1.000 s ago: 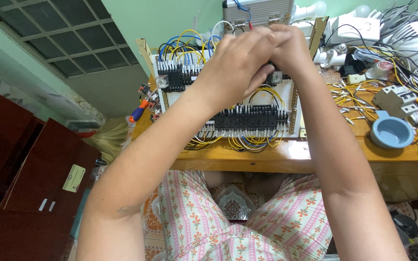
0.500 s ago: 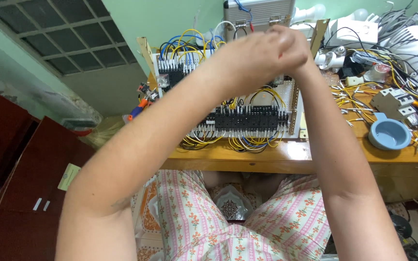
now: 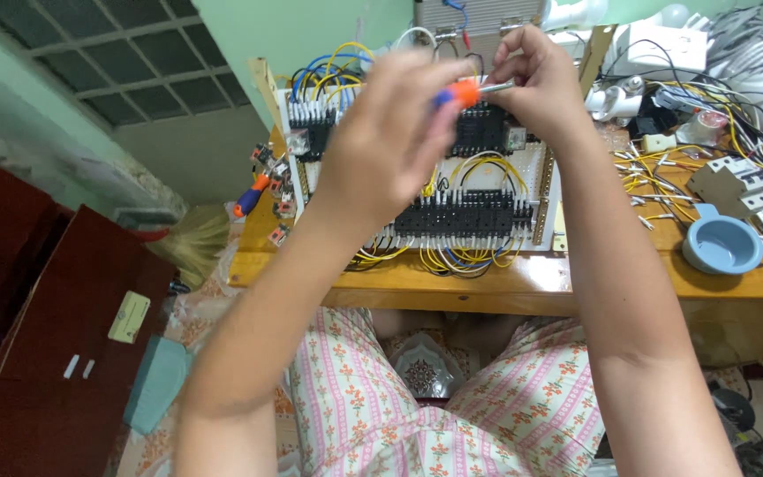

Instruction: Connecting and securing multiple wires to a terminal block assembly using a manual screwdriver

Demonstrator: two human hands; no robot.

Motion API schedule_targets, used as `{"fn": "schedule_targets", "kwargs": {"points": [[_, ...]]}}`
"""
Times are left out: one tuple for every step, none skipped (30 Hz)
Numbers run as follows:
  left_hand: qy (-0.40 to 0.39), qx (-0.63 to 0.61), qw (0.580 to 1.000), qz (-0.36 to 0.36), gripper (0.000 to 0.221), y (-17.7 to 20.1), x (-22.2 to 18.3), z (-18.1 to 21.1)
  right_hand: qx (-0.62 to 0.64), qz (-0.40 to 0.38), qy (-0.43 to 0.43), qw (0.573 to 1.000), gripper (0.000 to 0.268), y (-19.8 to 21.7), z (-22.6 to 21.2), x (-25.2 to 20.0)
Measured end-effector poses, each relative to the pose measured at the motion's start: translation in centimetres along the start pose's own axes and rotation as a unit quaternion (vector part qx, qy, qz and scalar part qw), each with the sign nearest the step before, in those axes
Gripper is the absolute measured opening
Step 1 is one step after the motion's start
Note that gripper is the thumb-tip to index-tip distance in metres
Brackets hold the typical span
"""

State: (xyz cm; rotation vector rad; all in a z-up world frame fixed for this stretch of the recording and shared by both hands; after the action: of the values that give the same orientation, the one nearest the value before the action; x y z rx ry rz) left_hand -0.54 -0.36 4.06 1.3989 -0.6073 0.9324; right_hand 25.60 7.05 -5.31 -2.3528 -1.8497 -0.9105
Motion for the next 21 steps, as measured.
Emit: {"fn": "schedule_targets", "kwargs": {"points": [[-0.005, -0.003, 1.0, -0.002, 0.03, 0.0, -1.7, -0.3, -0.001, 0.006, 0.0, 1.0, 0.041, 0.2, -0.4, -0.2], [0.053, -0.024, 0.996, 0.062, 0.025, 0.5, -3.6, -0.9, -0.008, 0.006, -0.02, 1.0, 0.042, 0.1, -0.7, -0.2], [0.111, -0.046, 0.985, 0.125, 0.027, 0.9, -5.6, -1.5, -0.015, 0.006, -0.039, 0.999, 0.044, 0.0, -1.0, -0.3], [0.108, -0.046, 0.985, 0.127, 0.027, 0.6, -8.2, -1.8, -0.016, 0.008, -0.036, 0.999, 0.044, -0.1, -2.1, -0.5], [0.273, -0.143, 0.939, 0.152, 0.027, 0.2, -11.2, -3.1, -0.043, 0.008, -0.069, 0.997, 0.039, -0.2, -3.0, -0.7], [0.425, -0.237, 0.857, 0.168, 0.027, -0.5, -14.3, -4.3, -0.071, 0.011, -0.101, 0.992, 0.035, -0.2, -3.9, -1.0], [0.421, -0.238, 0.859, 0.168, 0.027, -0.7, -16.3, -4.2, -0.072, 0.014, -0.099, 0.992, 0.035, 0.1, -4.0, -1.0], [0.484, -0.392, 0.738, 0.259, 0.029, -1.2, -19.1, -4.5, -0.078, 0.007, -0.088, 0.993, 0.034, 0.1, -4.0, -1.0], [0.523, -0.525, 0.581, 0.339, 0.032, -1.8, -21.8, -4.6, -0.084, 0.001, -0.078, 0.993, 0.033, 0.1, -3.9, -1.1], [0.522, -0.526, 0.581, 0.337, 0.032, -2.1, -24.4, -4.5, -0.084, 0.003, -0.079, 0.993, 0.033, 0.2, -4.0, -1.5], [0.457, -0.59, 0.576, 0.333, 0.04, -2.3, -26.7, -4.3, -0.091, 0.027, -0.05, 0.994, 0.027, 0.4, -4.2, -1.8], [0.386, -0.652, 0.564, 0.328, 0.048, -2.6, -29.0, -4.1, -0.101, 0.05, -0.021, 0.993, 0.022, 0.8, -4.4, -2.1], [0.385, -0.654, 0.563, 0.326, 0.048, -2.4, -30.9, -3.9, -0.103, 0.052, -0.02, 0.993, 0.022, 0.9, -3.9, -2.8], [0.404, -0.649, 0.574, 0.295, 0.053, -2.2, -32.8, -3.5, -0.072, 0.097, 0.008, 0.993, 0.015, 1.1, -3.7, -3.6], [0.423, -0.642, 0.583, 0.262, 0.062, -2.1, -34.8, -3.2, -0.04, 0.141, 0.038, 0.989, 0.01, 1.4, -3.4, -4.5], [0.423, -0.643, 0.582, 0.262, 0.062, -1.8, -35.9, -2.9, -0.042, 0.141, 0.037, 0.988, 0.01, 1.1, -3.6, -5.8], [0.434, -0.623, 0.598, 0.254, 0.043, -1.6, -37.0, -2.6, 0.003, 0.189, 0.049, 0.981, 0.011, 1.1, -3.9, -7.1], [0.444, -0.602, 0.615, 0.247, 0.028, -1.2, -38.2, -2.4, 0.048, 0.235, 0.062, 0.969, 0.012, 1.0, -4.2, -8.4], [0.444, -0.603, 0.615, 0.246, 0.028, -1.4, -39.1, -2.4, 0.048, 0.236, 0.062, 0.969, 0.012, 0.9, -3.3, -9.5], [0.47, -0.574, 0.603, 0.294, 0.031, -1.4, -40.4, -2.4, 0.072, 0.279, 0.091, 0.953, 0.014, 0.9, -2.5, -10.7], [0.495, -0.542, 0.588, 0.34, 0.033, -1.4, -41.7, -2.4, 0.097, 0.322, 0.119, 0.934, 0.018, 1.0, -1.7, -12.0]]}}
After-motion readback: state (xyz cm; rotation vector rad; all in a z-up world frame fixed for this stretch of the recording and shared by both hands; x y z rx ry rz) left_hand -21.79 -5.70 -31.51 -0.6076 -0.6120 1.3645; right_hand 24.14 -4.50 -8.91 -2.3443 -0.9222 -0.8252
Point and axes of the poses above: each hand's wrist, its own x-axis towards the middle knuckle, its own y-axis out of the back of the hand, z = x × y, the point moved 3 cm from there along x, towards the middle knuckle, and after that the axes turned 1 degree about z, right-handed, at the moved point
